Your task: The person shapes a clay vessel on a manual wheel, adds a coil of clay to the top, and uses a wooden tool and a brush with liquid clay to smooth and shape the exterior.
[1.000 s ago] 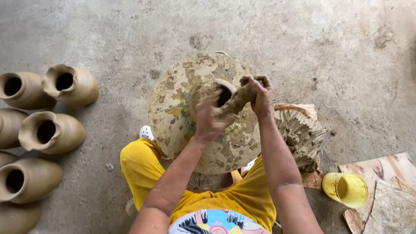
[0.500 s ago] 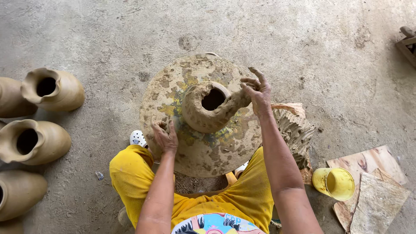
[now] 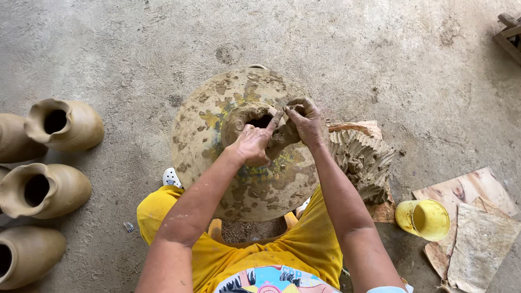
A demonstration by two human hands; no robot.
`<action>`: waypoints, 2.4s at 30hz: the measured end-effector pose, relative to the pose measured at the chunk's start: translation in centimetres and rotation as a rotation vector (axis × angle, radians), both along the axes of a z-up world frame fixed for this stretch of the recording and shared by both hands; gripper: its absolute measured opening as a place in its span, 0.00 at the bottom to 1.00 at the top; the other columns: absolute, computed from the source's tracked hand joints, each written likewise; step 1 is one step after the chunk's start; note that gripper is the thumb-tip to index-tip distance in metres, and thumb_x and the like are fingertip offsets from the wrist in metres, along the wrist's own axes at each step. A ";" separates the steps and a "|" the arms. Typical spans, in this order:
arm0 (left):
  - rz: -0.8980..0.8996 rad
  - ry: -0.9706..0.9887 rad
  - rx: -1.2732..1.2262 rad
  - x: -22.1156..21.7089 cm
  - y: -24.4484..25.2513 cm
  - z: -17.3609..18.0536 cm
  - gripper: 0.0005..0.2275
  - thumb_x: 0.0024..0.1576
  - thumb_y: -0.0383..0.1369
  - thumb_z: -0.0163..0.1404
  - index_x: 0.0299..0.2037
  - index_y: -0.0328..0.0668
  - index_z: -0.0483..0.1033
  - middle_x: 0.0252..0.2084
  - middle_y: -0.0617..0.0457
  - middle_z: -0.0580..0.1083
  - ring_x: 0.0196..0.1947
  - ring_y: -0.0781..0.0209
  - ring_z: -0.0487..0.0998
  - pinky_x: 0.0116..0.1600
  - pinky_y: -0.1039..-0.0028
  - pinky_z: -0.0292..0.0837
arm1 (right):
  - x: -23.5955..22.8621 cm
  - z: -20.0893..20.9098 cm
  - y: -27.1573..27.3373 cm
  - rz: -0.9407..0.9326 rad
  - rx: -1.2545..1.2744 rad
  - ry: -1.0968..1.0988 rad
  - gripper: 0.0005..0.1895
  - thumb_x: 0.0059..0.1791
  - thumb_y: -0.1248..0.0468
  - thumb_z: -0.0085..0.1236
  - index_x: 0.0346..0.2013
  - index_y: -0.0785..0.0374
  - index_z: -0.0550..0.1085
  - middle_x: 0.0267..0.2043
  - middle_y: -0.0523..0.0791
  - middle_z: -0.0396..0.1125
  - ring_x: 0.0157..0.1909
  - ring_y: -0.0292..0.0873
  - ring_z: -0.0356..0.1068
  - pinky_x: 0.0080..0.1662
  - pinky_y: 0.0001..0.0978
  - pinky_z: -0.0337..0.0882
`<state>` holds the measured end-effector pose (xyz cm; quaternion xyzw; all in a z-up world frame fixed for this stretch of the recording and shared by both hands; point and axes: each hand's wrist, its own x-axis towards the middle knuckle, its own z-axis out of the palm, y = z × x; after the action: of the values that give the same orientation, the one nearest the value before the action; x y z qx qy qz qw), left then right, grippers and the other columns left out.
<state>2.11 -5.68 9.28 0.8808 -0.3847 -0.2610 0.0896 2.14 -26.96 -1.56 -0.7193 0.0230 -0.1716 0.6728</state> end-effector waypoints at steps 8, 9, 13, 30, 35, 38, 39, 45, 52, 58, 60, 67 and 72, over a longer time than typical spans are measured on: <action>0.076 -0.147 0.161 -0.5 -0.3 -1.9 0.59 0.49 0.42 0.61 0.79 0.39 0.22 0.37 0.44 0.81 0.40 0.49 0.82 0.71 0.63 0.58 | 0.6 -2.3 2.1 -0.136 0.226 -0.096 0.07 0.53 0.70 0.61 0.45 0.63 0.74 0.32 0.42 0.73 0.31 0.32 0.71 0.32 0.24 0.74; 0.073 -0.149 0.161 -0.3 -0.2 -1.8 0.59 0.49 0.42 0.61 0.79 0.39 0.22 0.37 0.44 0.81 0.40 0.49 0.82 0.71 0.63 0.58 | 0.7 -2.1 2.3 -0.138 0.211 -0.130 0.07 0.54 0.70 0.60 0.45 0.63 0.73 0.34 0.42 0.73 0.32 0.31 0.71 0.33 0.24 0.75; 0.026 -0.073 -0.028 0.5 1.1 -1.7 0.67 0.36 0.48 0.71 0.75 0.44 0.23 0.39 0.43 0.79 0.47 0.47 0.78 0.72 0.56 0.47 | -0.7 -1.4 3.1 -0.115 0.294 -0.030 0.07 0.53 0.70 0.59 0.46 0.64 0.73 0.29 0.42 0.72 0.27 0.31 0.70 0.28 0.23 0.71; -0.025 -0.096 0.011 0.6 0.7 -2.0 0.70 0.32 0.52 0.74 0.75 0.50 0.25 0.43 0.49 0.79 0.47 0.51 0.77 0.69 0.60 0.52 | -1.7 -2.7 4.8 -0.198 0.369 -0.074 0.07 0.54 0.73 0.58 0.46 0.65 0.73 0.34 0.41 0.72 0.32 0.30 0.69 0.35 0.22 0.70; -0.020 -0.228 0.105 -0.4 0.6 -2.8 0.59 0.50 0.49 0.64 0.81 0.44 0.26 0.38 0.46 0.80 0.38 0.53 0.81 0.70 0.66 0.60 | -1.9 -2.9 4.8 -0.208 0.354 -0.100 0.06 0.54 0.72 0.58 0.45 0.64 0.73 0.35 0.40 0.72 0.33 0.31 0.70 0.36 0.22 0.72; -0.037 -0.175 0.168 -0.2 0.3 -2.2 0.60 0.48 0.48 0.65 0.79 0.48 0.25 0.38 0.47 0.79 0.39 0.54 0.80 0.67 0.61 0.59 | -1.9 -3.5 4.8 -0.175 0.323 -0.150 0.05 0.56 0.72 0.58 0.47 0.65 0.73 0.37 0.41 0.71 0.35 0.31 0.69 0.38 0.22 0.72; -0.035 -0.178 0.165 0.2 0.5 -1.9 0.60 0.48 0.48 0.65 0.79 0.48 0.25 0.38 0.47 0.79 0.39 0.54 0.80 0.67 0.61 0.59 | -1.7 -3.5 4.7 -0.152 0.303 -0.189 0.05 0.56 0.72 0.57 0.47 0.66 0.74 0.38 0.41 0.71 0.36 0.32 0.70 0.40 0.23 0.73; -0.019 -0.066 -0.049 1.1 0.6 -2.2 0.61 0.39 0.43 0.71 0.74 0.39 0.32 0.38 0.47 0.79 0.43 0.51 0.77 0.66 0.60 0.57 | -1.4 -4.3 4.8 -0.099 0.388 -0.119 0.06 0.57 0.71 0.54 0.48 0.65 0.72 0.33 0.42 0.71 0.32 0.33 0.70 0.36 0.24 0.74; 0.019 -0.261 0.127 -0.1 -0.9 -4.4 0.55 0.53 0.42 0.61 0.80 0.36 0.28 0.32 0.49 0.81 0.33 0.53 0.80 0.65 0.62 0.60 | -1.5 -3.7 5.3 -0.141 0.465 -0.146 0.09 0.57 0.70 0.51 0.53 0.65 0.71 0.36 0.42 0.70 0.33 0.33 0.71 0.36 0.26 0.76; 0.102 -0.089 -0.170 1.3 -0.9 -6.4 0.60 0.36 0.49 0.72 0.70 0.34 0.38 0.30 0.48 0.77 0.32 0.53 0.77 0.61 0.54 0.56 | -2.0 -3.7 5.2 -0.175 0.253 -0.141 0.10 0.58 0.69 0.49 0.55 0.63 0.70 0.36 0.40 0.70 0.32 0.32 0.71 0.36 0.22 0.76; 0.051 -0.206 -0.156 1.5 -1.6 -9.0 0.49 0.38 0.48 0.71 0.64 0.32 0.54 0.28 0.50 0.76 0.31 0.52 0.76 0.57 0.55 0.62 | -1.4 -4.3 5.0 -0.195 0.250 -0.050 0.16 0.59 0.61 0.52 0.59 0.64 0.71 0.37 0.42 0.68 0.37 0.35 0.67 0.40 0.28 0.71; 0.119 -0.376 0.103 0.3 -2.7 -9.7 0.50 0.55 0.38 0.60 0.79 0.32 0.33 0.22 0.59 0.74 0.22 0.64 0.76 0.47 0.69 0.69 | 1.1 -5.5 0.1 -0.342 -0.236 0.262 0.39 0.53 0.32 0.42 0.66 0.58 0.65 0.70 0.54 0.56 0.72 0.56 0.51 0.71 0.62 0.50; 0.179 -0.225 0.061 -0.4 -2.7 -4.9 0.63 0.43 0.55 0.68 0.75 0.35 0.29 0.21 0.56 0.70 0.21 0.63 0.69 0.48 0.64 0.64 | 1.4 -7.8 -5.8 -0.091 -0.677 0.622 0.47 0.52 0.27 0.22 0.80 0.46 0.41 0.80 0.56 0.30 0.80 0.64 0.26 0.74 0.70 0.23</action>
<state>1.74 -8.36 4.41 0.9376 -0.3043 -0.1632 0.0419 3.55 -32.79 -9.39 -0.9141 0.1980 0.0252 0.3529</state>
